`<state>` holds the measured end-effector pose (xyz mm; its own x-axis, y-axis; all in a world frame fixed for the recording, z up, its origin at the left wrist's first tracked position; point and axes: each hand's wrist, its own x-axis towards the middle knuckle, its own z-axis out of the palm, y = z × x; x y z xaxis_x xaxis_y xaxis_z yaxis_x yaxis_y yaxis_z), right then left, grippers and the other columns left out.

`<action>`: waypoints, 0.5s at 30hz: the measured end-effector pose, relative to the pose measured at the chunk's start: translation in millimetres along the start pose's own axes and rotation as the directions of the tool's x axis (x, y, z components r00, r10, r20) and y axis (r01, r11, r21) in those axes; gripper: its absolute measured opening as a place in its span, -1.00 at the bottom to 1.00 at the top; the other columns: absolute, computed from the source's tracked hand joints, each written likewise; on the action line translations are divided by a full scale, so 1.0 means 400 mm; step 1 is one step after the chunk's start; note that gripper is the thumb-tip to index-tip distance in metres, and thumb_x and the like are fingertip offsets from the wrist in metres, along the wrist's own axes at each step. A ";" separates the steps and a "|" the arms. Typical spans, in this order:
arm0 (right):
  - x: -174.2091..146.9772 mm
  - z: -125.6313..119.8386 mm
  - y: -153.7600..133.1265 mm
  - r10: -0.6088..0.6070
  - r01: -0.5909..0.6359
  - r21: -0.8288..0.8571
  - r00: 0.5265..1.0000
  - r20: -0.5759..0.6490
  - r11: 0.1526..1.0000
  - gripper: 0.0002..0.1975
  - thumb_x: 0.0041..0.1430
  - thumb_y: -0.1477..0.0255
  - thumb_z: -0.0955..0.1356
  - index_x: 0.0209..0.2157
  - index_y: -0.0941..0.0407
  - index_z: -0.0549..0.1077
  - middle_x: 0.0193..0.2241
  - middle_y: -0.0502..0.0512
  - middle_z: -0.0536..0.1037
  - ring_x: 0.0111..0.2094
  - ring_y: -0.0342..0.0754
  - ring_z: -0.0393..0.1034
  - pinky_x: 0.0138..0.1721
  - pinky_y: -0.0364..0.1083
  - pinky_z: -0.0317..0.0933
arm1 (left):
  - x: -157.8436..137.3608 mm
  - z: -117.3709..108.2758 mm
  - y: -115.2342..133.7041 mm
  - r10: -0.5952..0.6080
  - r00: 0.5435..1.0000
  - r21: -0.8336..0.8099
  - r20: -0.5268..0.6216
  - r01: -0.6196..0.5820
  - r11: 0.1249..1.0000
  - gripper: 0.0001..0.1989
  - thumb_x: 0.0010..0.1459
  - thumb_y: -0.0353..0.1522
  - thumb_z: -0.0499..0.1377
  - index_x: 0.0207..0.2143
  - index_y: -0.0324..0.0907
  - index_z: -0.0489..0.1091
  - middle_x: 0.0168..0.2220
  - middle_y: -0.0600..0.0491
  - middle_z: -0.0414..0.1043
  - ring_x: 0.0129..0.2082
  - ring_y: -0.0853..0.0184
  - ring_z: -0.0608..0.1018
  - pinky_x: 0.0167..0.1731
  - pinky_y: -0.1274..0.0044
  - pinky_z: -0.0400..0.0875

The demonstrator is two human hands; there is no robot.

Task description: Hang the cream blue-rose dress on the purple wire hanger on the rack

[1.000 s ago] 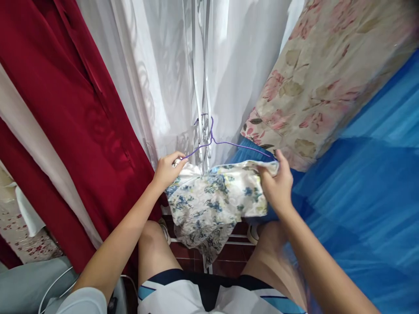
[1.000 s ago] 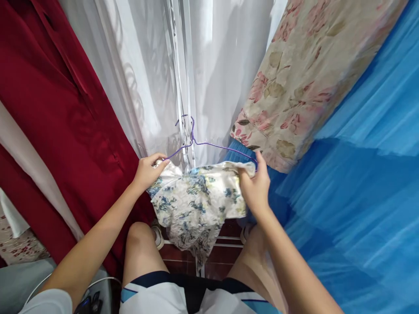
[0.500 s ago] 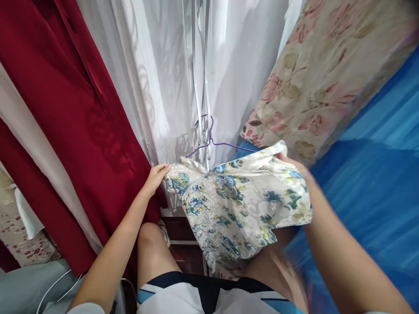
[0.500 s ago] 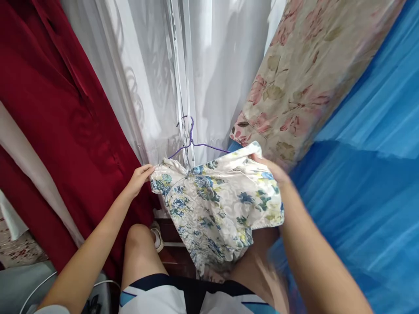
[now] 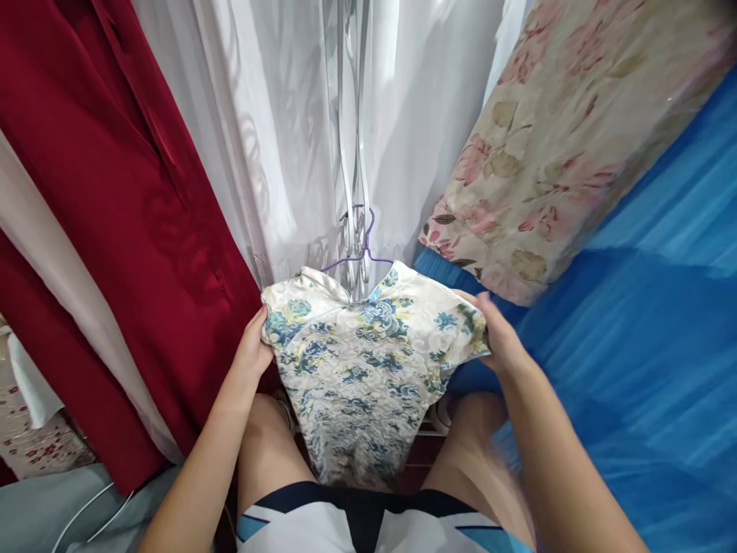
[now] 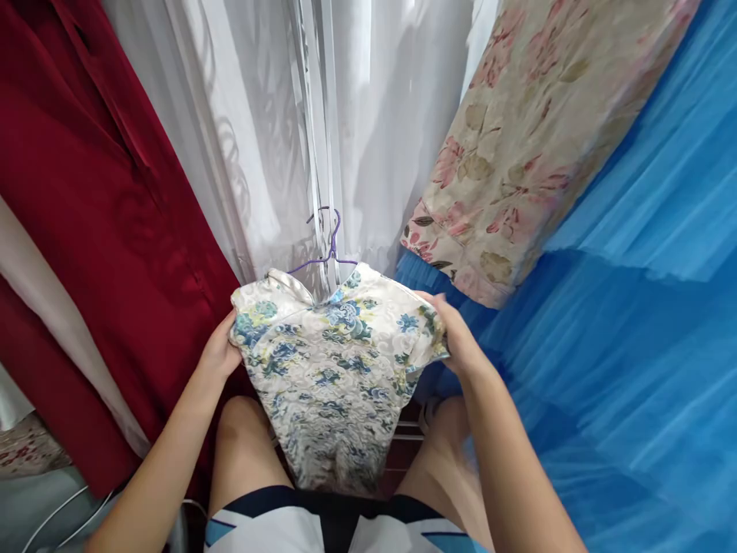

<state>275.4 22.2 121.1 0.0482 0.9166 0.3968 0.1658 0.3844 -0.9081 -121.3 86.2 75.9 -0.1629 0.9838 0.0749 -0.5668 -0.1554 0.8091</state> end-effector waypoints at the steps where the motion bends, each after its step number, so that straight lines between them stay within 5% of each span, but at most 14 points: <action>1: -0.007 -0.001 -0.013 0.052 -0.054 0.047 0.998 0.045 0.997 -0.52 0.22 0.06 0.35 -0.01 0.13 0.49 -0.30 0.15 0.61 -0.40 0.02 0.50 -0.46 -0.08 0.37 | -0.012 0.011 0.020 -0.009 1.000 0.000 -0.017 0.009 1.000 -0.77 0.19 -0.28 0.23 -0.15 -0.22 0.50 -0.21 -0.03 0.60 -0.17 0.20 0.62 -0.12 0.41 0.53; 5: -0.031 0.012 -0.084 0.179 -0.176 0.200 0.984 0.006 0.964 -0.60 0.05 0.09 0.46 -0.22 0.11 0.57 -0.50 0.08 0.59 -0.60 -0.05 0.39 -0.59 -0.12 0.26 | -0.069 0.081 0.117 0.178 0.976 0.099 0.127 -0.191 0.977 -0.63 0.22 -0.18 0.16 0.01 -0.16 0.45 -0.02 -0.07 0.53 0.04 0.10 0.54 0.04 0.29 0.46; 7: -0.046 0.019 -0.112 0.212 -0.181 0.303 0.974 -0.075 0.936 -0.67 0.02 0.14 0.48 -0.30 0.12 0.58 -0.54 0.08 0.58 -0.61 -0.06 0.39 -0.58 -0.12 0.26 | -0.098 0.122 0.160 0.382 0.878 0.258 0.288 -0.455 0.852 -0.40 0.17 -0.14 0.21 0.24 -0.05 0.24 0.20 -0.06 0.34 0.20 0.07 0.40 0.16 0.23 0.34; 9: -0.076 0.023 -0.129 0.213 -0.141 0.352 0.961 -0.175 0.925 -0.72 0.02 0.19 0.49 -0.32 0.10 0.59 -0.55 0.06 0.56 -0.59 -0.07 0.38 -0.57 -0.14 0.25 | -0.119 0.159 0.185 0.564 0.711 0.481 0.421 -0.702 0.526 -0.13 0.07 -0.18 0.31 0.36 0.02 0.00 0.37 -0.03 0.03 0.34 0.02 0.18 0.28 0.18 0.14; 11: -0.128 0.024 -0.138 0.173 -0.096 0.298 0.954 -0.244 0.950 -0.75 0.05 0.19 0.48 -0.31 0.06 0.59 -0.55 0.02 0.54 -0.58 -0.07 0.36 -0.59 -0.16 0.20 | -0.129 0.188 0.180 0.621 0.545 0.631 0.564 -0.769 0.102 0.01 -0.02 -0.25 0.38 0.38 0.01 -0.09 0.43 -0.03 -0.20 0.40 -0.04 -0.05 0.34 0.10 -0.11; 13: -0.198 0.027 -0.142 0.096 -0.062 0.155 0.971 -0.221 0.986 -0.76 0.08 0.17 0.46 -0.29 0.02 0.61 -0.53 0.02 0.52 -0.54 -0.03 0.36 -0.58 -0.14 0.19 | -0.126 0.205 0.142 0.528 0.478 0.642 0.702 -0.745 -0.179 0.00 -0.03 -0.30 0.37 0.38 -0.03 -0.07 0.42 -0.08 -0.18 0.40 -0.10 -0.09 0.34 0.04 -0.29; 15: -0.272 0.037 -0.143 0.016 -0.012 0.055 0.997 -0.070 0.998 -0.67 0.05 0.08 0.45 -0.23 0.00 0.63 -0.45 0.08 0.56 -0.46 0.07 0.42 -0.51 -0.08 0.25 | -0.116 0.206 0.079 0.418 0.496 0.616 0.761 -0.754 -0.227 -0.06 -0.01 -0.32 0.35 0.36 -0.07 -0.01 0.33 -0.16 0.05 0.33 -0.11 0.10 0.32 0.04 -0.16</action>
<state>246.3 -97.9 127.9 0.1199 0.9126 0.3910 0.1110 0.3790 -0.9187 -65.0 42.8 146.1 0.2967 0.4906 0.8193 0.7491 -0.6517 0.1189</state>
